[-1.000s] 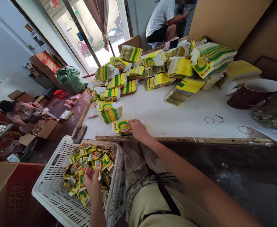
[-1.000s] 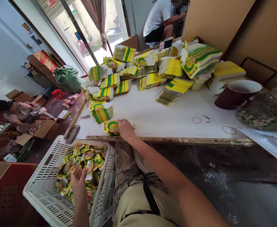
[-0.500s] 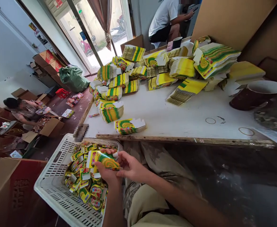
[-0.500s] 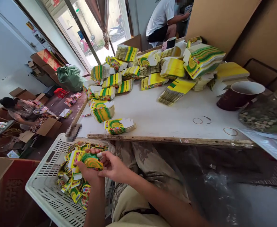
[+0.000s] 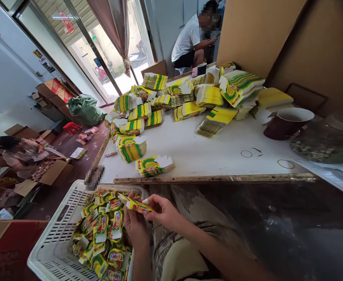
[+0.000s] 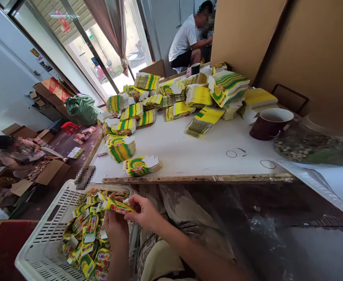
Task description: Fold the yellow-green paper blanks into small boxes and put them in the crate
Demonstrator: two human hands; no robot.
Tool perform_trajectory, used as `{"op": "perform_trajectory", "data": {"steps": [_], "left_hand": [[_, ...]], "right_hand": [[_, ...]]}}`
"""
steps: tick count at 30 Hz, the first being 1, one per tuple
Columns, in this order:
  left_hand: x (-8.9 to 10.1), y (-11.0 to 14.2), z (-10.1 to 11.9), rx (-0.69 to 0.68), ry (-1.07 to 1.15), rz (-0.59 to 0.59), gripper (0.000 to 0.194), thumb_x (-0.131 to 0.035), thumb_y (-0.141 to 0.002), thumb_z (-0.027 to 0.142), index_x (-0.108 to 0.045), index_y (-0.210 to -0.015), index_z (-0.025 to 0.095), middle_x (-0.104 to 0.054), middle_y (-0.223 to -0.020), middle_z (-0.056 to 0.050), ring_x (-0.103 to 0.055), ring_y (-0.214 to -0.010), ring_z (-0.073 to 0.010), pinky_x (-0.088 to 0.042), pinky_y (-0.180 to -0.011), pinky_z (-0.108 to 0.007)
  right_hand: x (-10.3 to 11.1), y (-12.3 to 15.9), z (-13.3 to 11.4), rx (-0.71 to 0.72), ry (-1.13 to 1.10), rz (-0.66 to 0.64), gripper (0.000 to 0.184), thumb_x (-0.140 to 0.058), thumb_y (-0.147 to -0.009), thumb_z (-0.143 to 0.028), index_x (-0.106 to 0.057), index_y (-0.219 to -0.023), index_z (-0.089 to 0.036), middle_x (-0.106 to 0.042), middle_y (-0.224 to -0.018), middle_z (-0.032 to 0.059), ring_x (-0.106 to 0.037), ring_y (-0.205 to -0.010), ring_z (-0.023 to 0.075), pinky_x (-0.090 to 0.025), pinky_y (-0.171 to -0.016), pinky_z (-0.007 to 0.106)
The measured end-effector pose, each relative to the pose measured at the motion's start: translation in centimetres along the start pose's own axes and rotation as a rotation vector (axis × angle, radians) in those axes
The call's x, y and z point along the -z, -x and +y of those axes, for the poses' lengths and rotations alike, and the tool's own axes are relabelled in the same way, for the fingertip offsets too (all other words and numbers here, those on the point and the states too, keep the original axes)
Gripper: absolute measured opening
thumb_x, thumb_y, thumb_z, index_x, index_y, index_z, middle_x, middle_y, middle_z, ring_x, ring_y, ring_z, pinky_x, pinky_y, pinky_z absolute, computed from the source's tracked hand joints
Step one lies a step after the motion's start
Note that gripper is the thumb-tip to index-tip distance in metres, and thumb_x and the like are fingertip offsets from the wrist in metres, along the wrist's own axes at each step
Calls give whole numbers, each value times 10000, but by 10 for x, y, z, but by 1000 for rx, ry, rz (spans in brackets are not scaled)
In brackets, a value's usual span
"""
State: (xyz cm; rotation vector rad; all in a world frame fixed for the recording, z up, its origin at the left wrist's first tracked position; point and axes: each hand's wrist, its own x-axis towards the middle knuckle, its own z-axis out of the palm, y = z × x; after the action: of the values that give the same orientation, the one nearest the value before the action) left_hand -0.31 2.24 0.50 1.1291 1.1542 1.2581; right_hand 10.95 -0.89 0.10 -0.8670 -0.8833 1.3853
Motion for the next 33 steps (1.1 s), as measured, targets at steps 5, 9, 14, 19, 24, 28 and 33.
{"op": "perform_trajectory", "data": {"steps": [5, 9, 14, 19, 24, 28, 33], "left_hand": [[11, -14, -3, -15, 206, 329, 394, -786, -650, 506, -576, -696, 175, -607, -645, 61, -561, -559, -84, -459, -573, -210], [20, -16, -4, 74, 215, 312, 409, -829, -587, 497, -626, -741, 177, -660, -710, 40, -609, -625, -106, -489, -612, -225], [19, -7, -14, 119, 195, 227, 461, -860, -531, 500, -700, -837, 194, -699, -798, 17, -641, -746, -123, -511, -704, -222], [44, -14, -2, 95, 99, 145, 488, -811, -608, 556, -709, -951, 223, -719, -932, -35, -674, -842, -179, -539, -762, -281], [82, -21, 31, -151, -247, -181, 828, -685, -627, 725, -582, -1283, 231, -642, -1252, -137, -576, -1200, -333, -501, -948, -426], [77, -6, 30, -104, -724, -529, 831, -826, -566, 427, -517, -1303, 202, -634, -1254, -131, -576, -1196, -346, -481, -979, -460], [56, 11, 12, -137, -954, -454, 519, -676, -722, 309, -476, -1177, 161, -668, -985, -81, -656, -897, -258, -540, -796, -409]], "right_hand": [[-12, -4, 8, 61, 49, 97, 168, -691, -718, -296, -568, -721, -182, -468, -664, -57, -405, -638, 103, -306, -589, 227], [-11, -10, 13, 82, 102, 161, 157, -675, -719, -299, -599, -656, -177, -505, -637, -39, -436, -641, 119, -334, -598, 233], [-6, -9, 15, 131, 99, 205, 131, -673, -755, -300, -650, -704, -181, -572, -683, -20, -503, -668, 134, -387, -627, 237], [8, -1, 5, 283, 384, 194, 44, -688, -814, -216, -720, -817, -186, -631, -758, 5, -560, -712, 144, -409, -635, 237], [22, 6, 1, 590, 1033, 63, 113, -637, -897, -177, -725, -930, -241, -693, -878, 29, -568, -873, 180, -413, -820, 327], [9, 12, 12, 739, 1115, -102, 86, -635, -909, -232, -703, -931, -279, -716, -953, -3, -580, -948, 173, -386, -931, 364], [11, 17, 9, 551, 754, 149, 647, -638, -864, -392, -415, -1435, -186, -381, -1514, 169, -338, -1394, 299, -293, -1132, 491]]}}
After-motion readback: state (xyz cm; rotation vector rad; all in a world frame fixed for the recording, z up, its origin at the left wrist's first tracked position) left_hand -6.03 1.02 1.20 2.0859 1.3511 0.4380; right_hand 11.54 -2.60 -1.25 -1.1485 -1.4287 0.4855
